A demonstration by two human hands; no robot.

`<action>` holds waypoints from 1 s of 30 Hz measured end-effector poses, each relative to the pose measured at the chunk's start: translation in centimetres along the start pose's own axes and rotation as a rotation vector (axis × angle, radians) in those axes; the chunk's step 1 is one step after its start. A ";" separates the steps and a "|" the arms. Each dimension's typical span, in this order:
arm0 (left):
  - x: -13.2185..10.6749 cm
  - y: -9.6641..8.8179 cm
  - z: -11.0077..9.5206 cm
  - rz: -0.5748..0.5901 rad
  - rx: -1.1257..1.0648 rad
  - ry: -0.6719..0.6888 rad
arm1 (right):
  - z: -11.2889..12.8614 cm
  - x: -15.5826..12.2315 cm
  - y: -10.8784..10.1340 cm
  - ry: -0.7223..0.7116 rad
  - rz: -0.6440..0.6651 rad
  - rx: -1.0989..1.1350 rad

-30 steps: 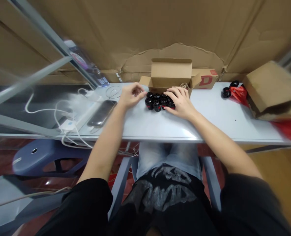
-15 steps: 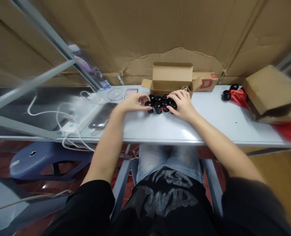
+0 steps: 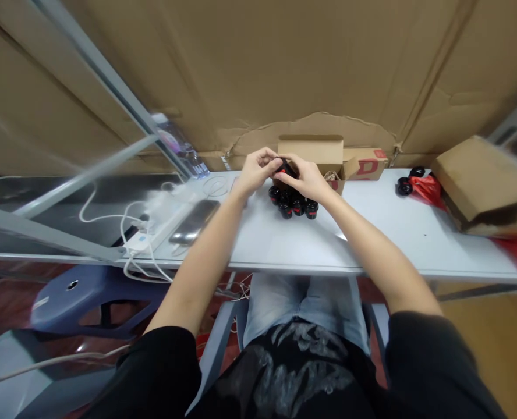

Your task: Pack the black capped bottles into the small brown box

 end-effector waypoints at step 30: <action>-2.1 -1.9 10.7 -0.241 0.139 -0.246 | -6.4 -2.5 -3.1 0.141 -0.234 -0.197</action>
Point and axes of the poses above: each hand's wrist, its own x-axis towards the middle knuckle, its own y-axis out of the palm, z = x × y, the point moved 2 cm from there along x, towards the middle knuckle, and after that the axes turned 8 degrees about z, right-handed, at the moved point
